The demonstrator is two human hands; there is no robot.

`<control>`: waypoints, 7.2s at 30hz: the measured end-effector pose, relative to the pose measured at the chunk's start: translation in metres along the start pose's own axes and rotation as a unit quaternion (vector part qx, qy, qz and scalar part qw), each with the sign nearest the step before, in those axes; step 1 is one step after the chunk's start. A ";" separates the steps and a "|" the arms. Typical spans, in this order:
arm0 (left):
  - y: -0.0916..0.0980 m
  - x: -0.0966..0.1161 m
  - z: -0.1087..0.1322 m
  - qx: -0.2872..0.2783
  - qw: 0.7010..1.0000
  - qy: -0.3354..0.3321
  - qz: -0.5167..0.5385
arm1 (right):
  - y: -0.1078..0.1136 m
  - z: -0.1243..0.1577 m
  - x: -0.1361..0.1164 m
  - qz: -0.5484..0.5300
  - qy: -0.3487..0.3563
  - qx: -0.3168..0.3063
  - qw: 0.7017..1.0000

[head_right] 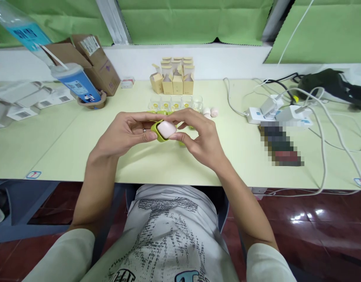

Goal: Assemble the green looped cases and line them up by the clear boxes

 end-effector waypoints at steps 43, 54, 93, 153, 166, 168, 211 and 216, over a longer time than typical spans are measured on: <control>-0.016 0.008 -0.006 0.107 0.973 -0.182 -0.090 | -0.012 0.004 0.003 -0.042 -0.044 0.108 0.992; -0.024 0.008 -0.006 0.126 0.967 -0.203 -0.084 | -0.007 0.006 -0.003 0.006 -0.045 0.127 0.991; -0.022 -0.018 -0.015 0.106 0.967 -0.008 0.233 | -0.006 -0.004 0.024 -0.128 -0.126 0.040 0.983; 0.145 -0.102 -0.022 0.311 0.938 -0.020 -0.153 | 0.030 -0.059 0.133 0.097 -0.081 0.084 0.988; 0.123 -0.125 -0.024 0.211 0.937 0.019 -0.279 | -0.006 -0.037 0.155 0.317 -0.097 -0.096 0.939; 0.122 -0.125 -0.024 0.202 0.936 0.021 -0.289 | -0.009 -0.037 0.157 0.331 -0.099 -0.101 0.933; 0.124 -0.130 -0.025 0.187 0.930 0.029 -0.316 | -0.030 -0.045 0.151 0.452 -0.084 -0.152 0.875; 0.123 -0.130 -0.024 0.186 0.928 0.030 -0.321 | -0.034 -0.046 0.149 0.448 -0.084 -0.144 0.879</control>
Point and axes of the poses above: each hand's wrist, its own z-axis away from the middle knuckle, its own y-axis out of the back of the hand, x = y × z, the point moved 6 cm from there along -z, towards the middle knuckle, and after that the axes turned 8 degrees about -x, right-handed, at the moved point
